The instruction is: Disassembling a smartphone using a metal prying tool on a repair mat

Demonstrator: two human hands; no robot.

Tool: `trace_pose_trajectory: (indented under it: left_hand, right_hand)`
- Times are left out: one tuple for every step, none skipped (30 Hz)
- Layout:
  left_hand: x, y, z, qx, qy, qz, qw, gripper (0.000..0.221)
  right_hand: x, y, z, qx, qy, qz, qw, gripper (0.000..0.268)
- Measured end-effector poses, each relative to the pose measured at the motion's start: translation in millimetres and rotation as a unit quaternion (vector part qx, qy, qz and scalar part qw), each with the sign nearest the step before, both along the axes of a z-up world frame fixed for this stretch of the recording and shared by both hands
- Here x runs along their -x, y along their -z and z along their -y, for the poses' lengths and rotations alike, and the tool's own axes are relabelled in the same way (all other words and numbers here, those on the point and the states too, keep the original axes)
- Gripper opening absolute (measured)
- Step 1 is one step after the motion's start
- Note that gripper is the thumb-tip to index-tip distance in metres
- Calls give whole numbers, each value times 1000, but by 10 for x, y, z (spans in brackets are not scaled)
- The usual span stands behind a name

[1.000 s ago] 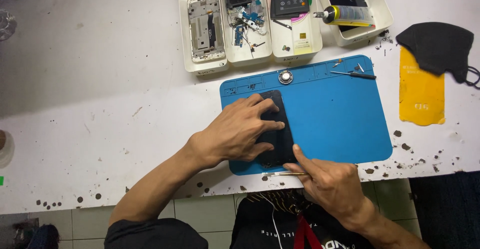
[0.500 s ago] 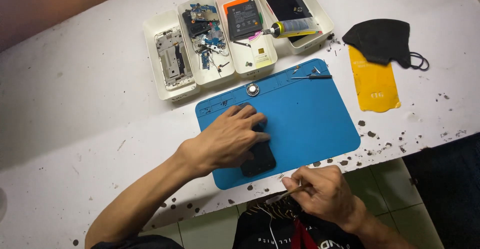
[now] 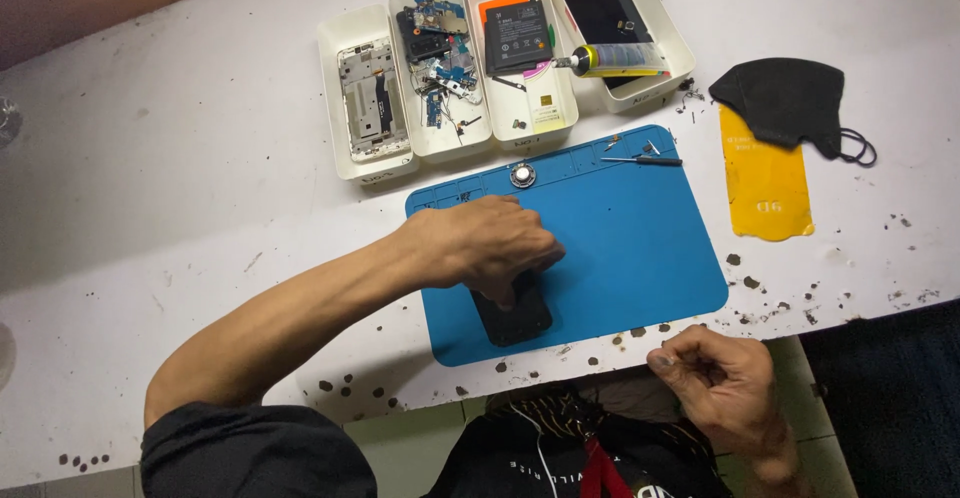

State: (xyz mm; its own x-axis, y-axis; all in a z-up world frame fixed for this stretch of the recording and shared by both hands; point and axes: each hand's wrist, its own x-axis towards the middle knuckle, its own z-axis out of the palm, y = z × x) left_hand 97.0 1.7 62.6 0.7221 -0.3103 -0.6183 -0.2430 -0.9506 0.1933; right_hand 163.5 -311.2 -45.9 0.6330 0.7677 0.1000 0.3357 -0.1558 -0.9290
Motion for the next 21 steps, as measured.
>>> trace_pose_trajectory:
  left_hand:
    - [8, -94, -18, 0, -1, -2, 1000, 45]
    - [22, -185, -33, 25, -53, -36, 998, 42]
    - [34, -270, -51, 49, -105, -70, 991, 40]
    - [84, -245, -110, 53, -107, -78, 990, 40]
    - [135, -217, -172, 102, -135, -60, 984, 45]
    - [169, -195, -245, 149, -163, -38, 975, 51]
    - [251, -115, -322, 152, -165, -42, 974, 51]
    - [338, -35, -395, 209, -211, 13, 955, 52]
    - [427, 44, -469, 264, -256, 68, 927, 55]
    - [487, 57, -451, 267, -260, 62, 926, 55]
    - [549, 65, -432, 323, -314, 83, 889, 47]
    - [592, 65, -426, 375, -365, 106, 845, 39]
    - [643, 141, -362, 376, -368, 105, 844, 39]
    - [676, 221, -297, 388, -441, 123, 800, 30]
    - [705, 301, -229, 397, -510, 140, 750, 27]
    - [715, 356, -188, 398, -510, 137, 750, 27]
    - [725, 408, -146, 397, -543, 130, 728, 30]
    - [739, 456, -107, 395, -576, 125, 705, 33]
    - [747, 480, -80, 396, -576, 123, 705, 33]
    - [754, 501, -55, 357, -585, 144, 714, 39]
    - [765, 522, -30, 317, -592, 165, 722, 46]
  right_hand:
    - [-14, -38, -19, 0, -1, -2, 1000, 23]
    - [-18, -78, -32, -7, 0, -15, 1000, 22]
    - [-24, -111, -48, -15, 1, -28, 999, 22]
    - [-25, -120, -41, -10, -1, -35, 999, 22]
    - [-25, -126, -37, -4, 7, -20, 1000, 21]
    - [-53, -130, -49, 0, 14, -1, 1000, 20]
    - [-83, -120, -36, 4, 12, -4, 1000, 20]
    - [-106, -115, -18, 19, 15, 16, 1000, 19]
    - [-129, -111, -3, 34, 18, 37, 999, 18]
    - [-134, -87, 8, 39, 15, 31, 999, 18]
    - [-138, -67, 19, 42, 25, 31, 998, 17]
    - [-160, -44, 15, 44, 36, 34, 998, 16]
    - [-164, -46, -5, 45, 33, 32, 998, 16]
    - [-167, -49, -13, 37, 32, 32, 998, 17]
    - [-173, -53, -19, 30, 31, 32, 999, 18]
    - [-168, -68, -26, 33, 33, 31, 998, 18]
    - [-164, -85, -33, 41, 36, 40, 998, 19]
    - [-163, -100, -48, 48, 38, 51, 997, 20]
    - [-156, -116, -56, 49, 38, 50, 997, 20]
    - [-158, -131, -73, 43, 34, 51, 997, 19]
    - [-156, -147, -89, 36, 29, 52, 998, 18]
